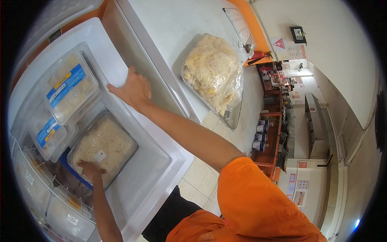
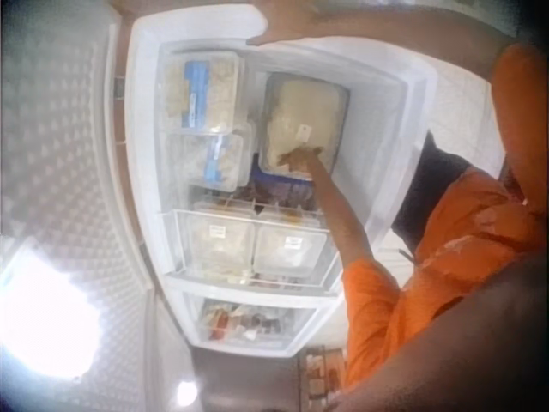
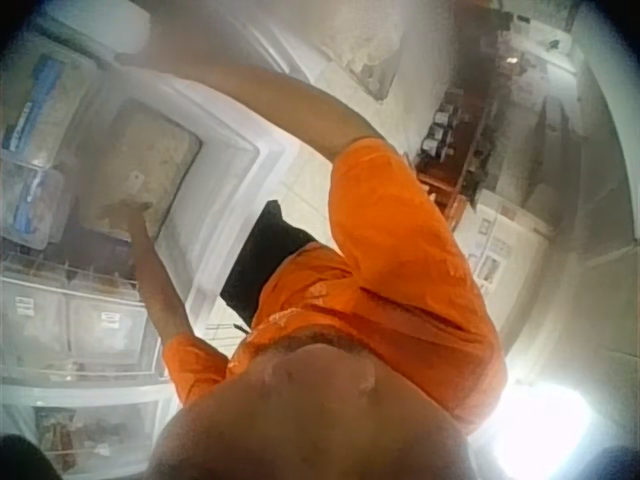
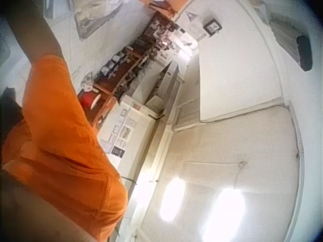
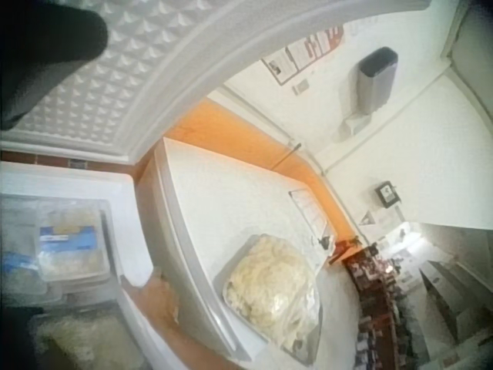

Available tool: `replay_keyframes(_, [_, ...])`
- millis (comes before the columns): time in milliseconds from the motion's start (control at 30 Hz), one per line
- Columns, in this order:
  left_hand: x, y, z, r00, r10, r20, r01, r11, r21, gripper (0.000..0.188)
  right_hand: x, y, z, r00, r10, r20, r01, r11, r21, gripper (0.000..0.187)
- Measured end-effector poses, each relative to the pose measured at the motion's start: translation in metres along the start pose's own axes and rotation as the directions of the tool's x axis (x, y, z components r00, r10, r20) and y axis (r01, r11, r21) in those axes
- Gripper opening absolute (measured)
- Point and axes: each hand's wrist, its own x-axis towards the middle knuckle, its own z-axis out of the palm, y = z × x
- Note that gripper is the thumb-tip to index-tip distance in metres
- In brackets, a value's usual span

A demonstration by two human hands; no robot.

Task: The person opens a chest freezer, removes a metal tray containing breaded items wrapped in plastic, and places it on a counter. They then put on a plastic glove and rearrange the breaded items on the tray.

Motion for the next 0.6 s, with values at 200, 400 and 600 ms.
replay_keyframes(200, [-0.001,0.003,-0.006,0.998,-0.049,0.033,0.048,0.999,0.026,0.146,0.0,0.001,0.0,1.0,-0.012,-0.002,0.012,1.0,0.02,0.074])
replay_keyframes(400, [0.002,0.002,-0.002,0.998,-0.023,0.05,0.023,1.0,-0.009,0.144,0.0,0.002,0.001,0.999,-0.029,-0.021,0.03,0.999,0.011,0.072])
replay_keyframes(600, [-0.002,0.006,-0.009,0.999,-0.023,0.048,0.023,1.0,-0.001,0.148,0.001,0.003,-0.002,1.0,-0.015,-0.018,0.016,1.0,0.008,0.072])
